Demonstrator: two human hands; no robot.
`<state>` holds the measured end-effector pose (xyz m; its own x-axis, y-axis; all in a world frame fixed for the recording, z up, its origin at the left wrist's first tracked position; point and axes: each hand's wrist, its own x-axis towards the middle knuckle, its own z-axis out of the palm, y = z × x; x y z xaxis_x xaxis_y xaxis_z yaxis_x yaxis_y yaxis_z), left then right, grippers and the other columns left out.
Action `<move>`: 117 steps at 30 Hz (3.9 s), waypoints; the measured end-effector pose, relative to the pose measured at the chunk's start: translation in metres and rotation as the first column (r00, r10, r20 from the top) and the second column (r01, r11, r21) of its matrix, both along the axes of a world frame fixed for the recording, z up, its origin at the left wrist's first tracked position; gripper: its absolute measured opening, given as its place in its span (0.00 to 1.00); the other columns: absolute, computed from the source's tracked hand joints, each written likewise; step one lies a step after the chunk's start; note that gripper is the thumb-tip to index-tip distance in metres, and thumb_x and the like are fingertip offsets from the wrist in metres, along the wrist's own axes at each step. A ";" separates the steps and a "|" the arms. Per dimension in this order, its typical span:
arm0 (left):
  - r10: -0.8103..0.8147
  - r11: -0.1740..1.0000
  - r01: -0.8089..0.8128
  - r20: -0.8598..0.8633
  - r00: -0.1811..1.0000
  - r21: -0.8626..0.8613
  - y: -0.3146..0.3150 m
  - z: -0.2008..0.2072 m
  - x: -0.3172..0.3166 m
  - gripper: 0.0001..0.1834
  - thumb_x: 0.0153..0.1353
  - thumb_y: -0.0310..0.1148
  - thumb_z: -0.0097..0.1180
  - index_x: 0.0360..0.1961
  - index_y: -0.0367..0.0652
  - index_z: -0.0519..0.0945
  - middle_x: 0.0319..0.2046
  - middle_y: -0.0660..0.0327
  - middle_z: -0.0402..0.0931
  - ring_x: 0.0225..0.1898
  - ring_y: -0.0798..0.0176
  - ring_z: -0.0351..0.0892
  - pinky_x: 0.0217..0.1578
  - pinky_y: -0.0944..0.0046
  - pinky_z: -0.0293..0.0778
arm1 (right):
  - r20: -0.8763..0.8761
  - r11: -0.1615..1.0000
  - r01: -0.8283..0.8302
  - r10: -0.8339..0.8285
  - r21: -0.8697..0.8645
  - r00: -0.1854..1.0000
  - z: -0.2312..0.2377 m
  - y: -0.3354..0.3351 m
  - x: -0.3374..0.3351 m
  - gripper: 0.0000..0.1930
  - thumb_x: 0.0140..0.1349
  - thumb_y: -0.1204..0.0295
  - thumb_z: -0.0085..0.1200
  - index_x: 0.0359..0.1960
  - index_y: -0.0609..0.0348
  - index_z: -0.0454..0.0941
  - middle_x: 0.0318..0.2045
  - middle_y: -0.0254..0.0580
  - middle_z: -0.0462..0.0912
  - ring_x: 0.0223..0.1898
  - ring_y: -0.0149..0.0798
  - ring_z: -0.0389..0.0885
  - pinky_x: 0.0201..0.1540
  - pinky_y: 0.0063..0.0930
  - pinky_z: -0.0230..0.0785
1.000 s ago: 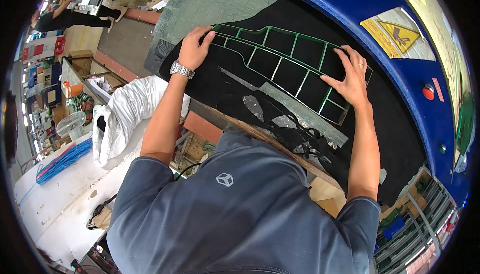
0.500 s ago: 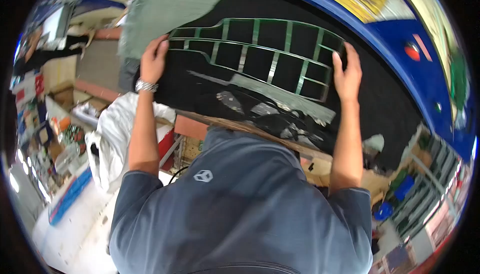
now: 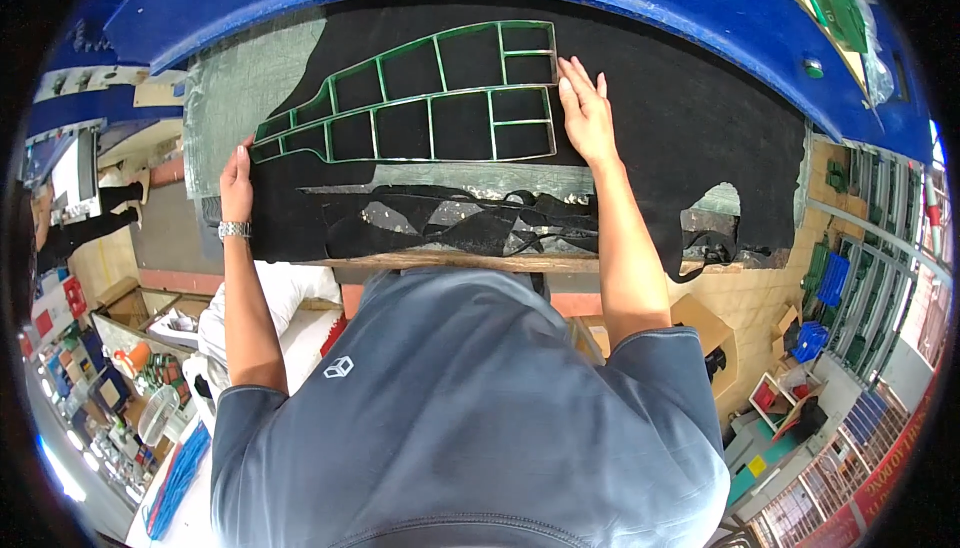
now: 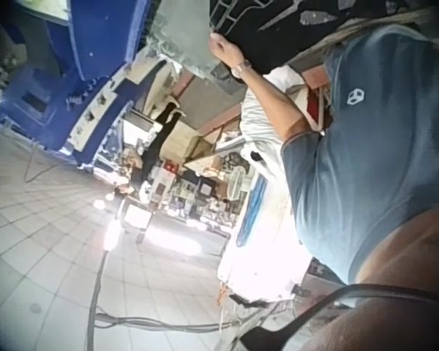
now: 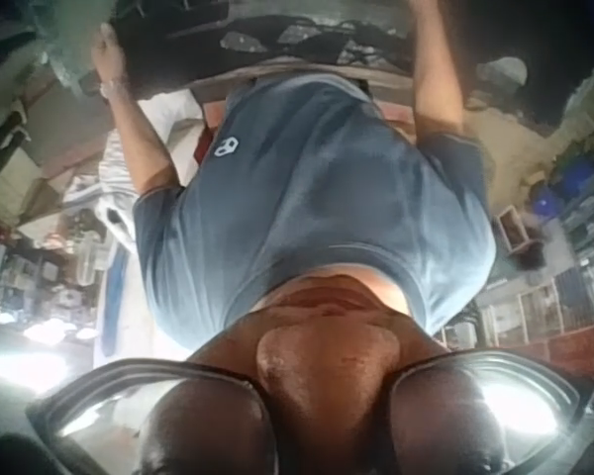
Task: Arranging green plastic templates on a sheet of black material and operating a machine to cut shoe components.
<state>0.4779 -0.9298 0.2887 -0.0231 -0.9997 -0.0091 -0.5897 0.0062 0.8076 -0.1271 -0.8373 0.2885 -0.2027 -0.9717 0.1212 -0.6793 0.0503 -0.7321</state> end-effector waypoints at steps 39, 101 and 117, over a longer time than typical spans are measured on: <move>-0.397 0.820 0.530 0.450 0.800 -0.218 0.090 0.031 -0.209 0.21 0.53 0.34 0.75 0.50 0.51 0.87 0.46 0.60 0.76 0.53 0.52 0.73 0.55 0.48 0.67 | -0.040 0.926 -0.311 0.309 -0.214 0.950 0.222 -0.119 0.226 0.12 0.77 0.67 0.52 0.44 0.63 0.83 0.31 0.48 0.89 0.33 0.43 0.90 0.39 0.36 0.79; 0.475 0.863 -0.260 -0.521 0.709 0.434 0.040 0.004 -0.005 0.24 0.80 0.46 0.53 0.63 0.36 0.78 0.45 0.59 0.81 0.41 0.62 0.87 0.42 0.61 0.88 | -0.575 0.588 -0.806 0.683 0.068 0.450 0.036 0.005 0.201 0.07 0.63 0.69 0.64 0.32 0.52 0.77 0.31 0.34 0.76 0.40 0.40 0.78 0.49 0.41 0.63; 0.043 0.987 -0.059 0.105 0.994 0.150 0.039 0.024 -0.023 0.31 0.66 0.62 0.64 0.35 0.37 0.90 0.37 0.47 0.83 0.38 0.47 0.84 0.42 0.53 0.79 | -0.365 0.529 -0.838 0.812 0.130 0.456 0.067 0.155 0.141 0.10 0.58 0.71 0.63 0.26 0.50 0.71 0.26 0.35 0.71 0.35 0.40 0.74 0.43 0.40 0.60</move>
